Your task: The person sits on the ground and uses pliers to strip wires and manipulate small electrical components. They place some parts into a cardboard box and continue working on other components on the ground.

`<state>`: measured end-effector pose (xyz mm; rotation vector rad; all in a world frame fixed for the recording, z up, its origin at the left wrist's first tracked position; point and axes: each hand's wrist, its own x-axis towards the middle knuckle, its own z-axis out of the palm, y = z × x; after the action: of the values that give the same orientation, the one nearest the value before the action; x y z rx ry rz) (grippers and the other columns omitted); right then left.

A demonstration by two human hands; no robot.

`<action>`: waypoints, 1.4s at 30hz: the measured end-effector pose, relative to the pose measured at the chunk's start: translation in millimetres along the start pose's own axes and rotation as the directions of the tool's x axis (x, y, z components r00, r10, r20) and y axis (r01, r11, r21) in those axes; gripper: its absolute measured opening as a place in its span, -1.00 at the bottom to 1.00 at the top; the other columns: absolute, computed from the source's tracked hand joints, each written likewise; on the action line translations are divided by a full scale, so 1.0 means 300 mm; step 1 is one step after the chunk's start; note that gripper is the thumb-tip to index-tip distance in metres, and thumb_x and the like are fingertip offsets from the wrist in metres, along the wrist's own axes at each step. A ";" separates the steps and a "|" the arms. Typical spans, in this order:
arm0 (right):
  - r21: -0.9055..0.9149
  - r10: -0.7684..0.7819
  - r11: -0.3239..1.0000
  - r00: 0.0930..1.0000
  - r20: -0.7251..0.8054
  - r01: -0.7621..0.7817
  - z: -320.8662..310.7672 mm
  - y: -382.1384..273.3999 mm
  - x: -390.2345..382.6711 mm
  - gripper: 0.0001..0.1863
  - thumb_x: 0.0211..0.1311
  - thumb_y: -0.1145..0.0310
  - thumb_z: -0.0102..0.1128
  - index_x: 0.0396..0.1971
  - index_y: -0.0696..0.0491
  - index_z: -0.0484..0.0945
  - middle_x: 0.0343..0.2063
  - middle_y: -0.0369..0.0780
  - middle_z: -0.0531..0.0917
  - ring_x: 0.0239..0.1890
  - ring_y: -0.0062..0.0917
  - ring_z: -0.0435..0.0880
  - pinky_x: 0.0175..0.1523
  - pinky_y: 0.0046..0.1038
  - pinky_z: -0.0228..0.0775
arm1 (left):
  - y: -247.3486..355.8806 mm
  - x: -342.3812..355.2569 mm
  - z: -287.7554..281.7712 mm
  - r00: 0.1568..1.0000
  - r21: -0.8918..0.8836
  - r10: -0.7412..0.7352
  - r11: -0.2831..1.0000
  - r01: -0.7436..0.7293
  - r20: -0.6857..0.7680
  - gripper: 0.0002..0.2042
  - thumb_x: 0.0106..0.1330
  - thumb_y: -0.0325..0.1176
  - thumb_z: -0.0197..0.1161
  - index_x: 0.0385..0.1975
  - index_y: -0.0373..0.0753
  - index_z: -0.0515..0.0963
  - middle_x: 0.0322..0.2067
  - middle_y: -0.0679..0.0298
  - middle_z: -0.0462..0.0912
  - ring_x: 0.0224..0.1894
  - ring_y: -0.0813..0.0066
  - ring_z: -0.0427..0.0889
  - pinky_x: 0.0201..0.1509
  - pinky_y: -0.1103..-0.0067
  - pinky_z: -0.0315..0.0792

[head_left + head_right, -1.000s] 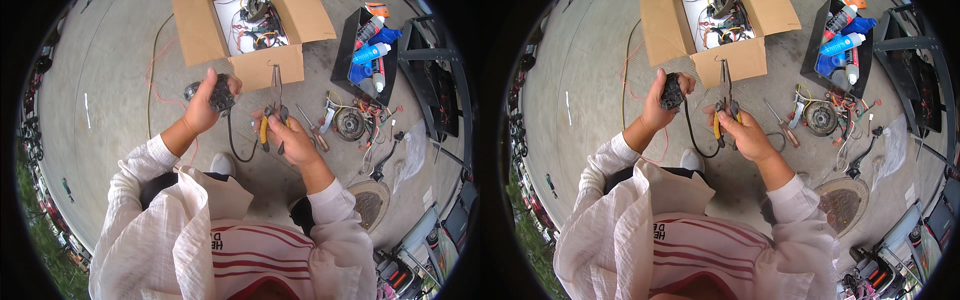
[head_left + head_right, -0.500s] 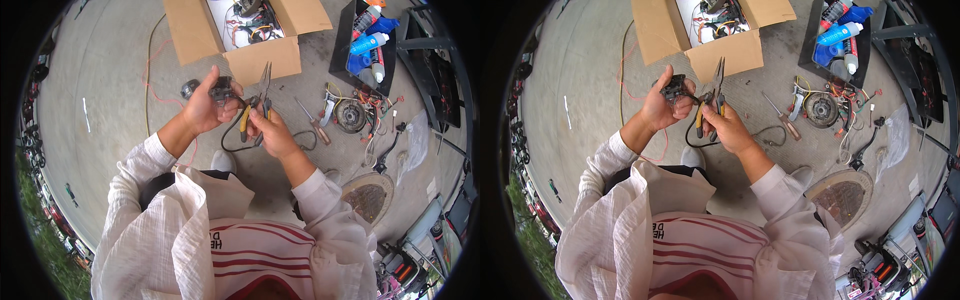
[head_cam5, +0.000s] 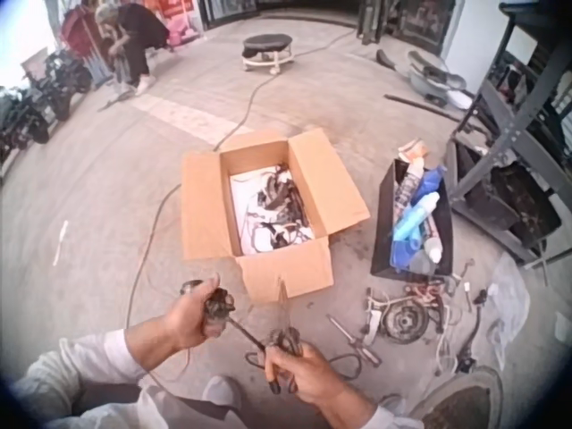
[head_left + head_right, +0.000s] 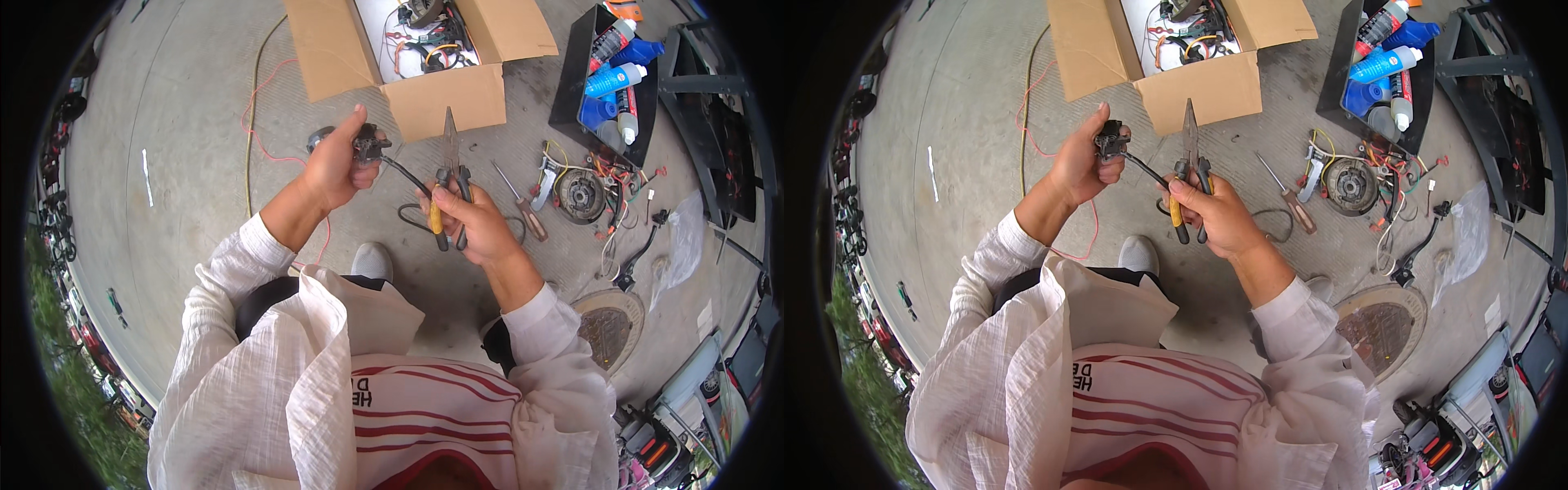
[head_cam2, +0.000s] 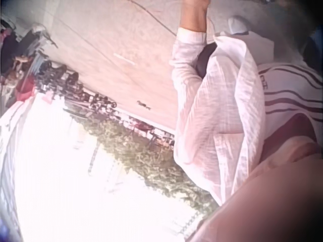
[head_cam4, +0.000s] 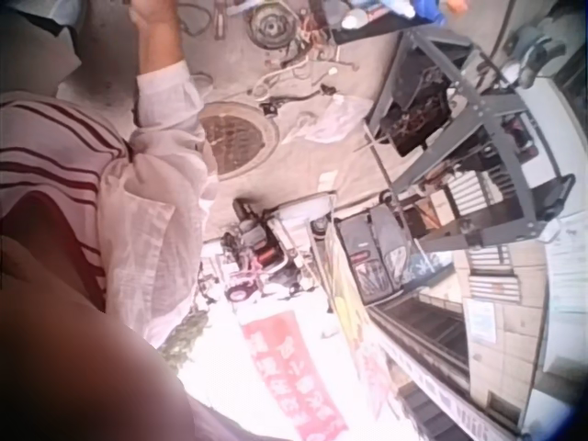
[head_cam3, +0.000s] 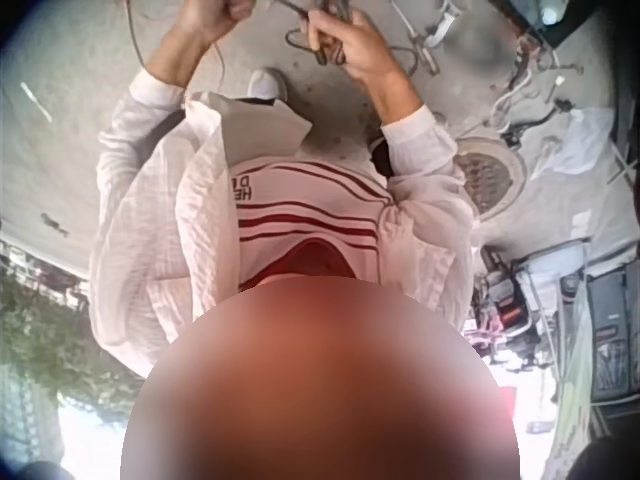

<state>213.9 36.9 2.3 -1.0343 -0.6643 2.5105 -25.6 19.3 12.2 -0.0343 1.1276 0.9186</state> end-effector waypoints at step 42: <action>-0.086 -0.056 0.994 0.997 0.048 0.060 -0.032 -0.023 -0.039 -0.71 0.34 0.23 0.12 -0.18 0.17 0.51 -0.40 -0.30 0.56 -0.42 -0.71 0.45 -0.29 -0.63 0.29 | -0.089 0.003 0.064 0.978 0.099 0.207 0.973 -0.208 0.022 -0.64 0.45 -0.04 -0.15 -0.37 -0.21 0.40 -0.55 0.21 0.52 -0.43 0.36 0.53 -0.36 0.53 0.40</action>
<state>229.6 39.8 6.5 -0.9756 -0.8129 2.4813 6.3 11.3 9.5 0.1741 1.1803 1.0441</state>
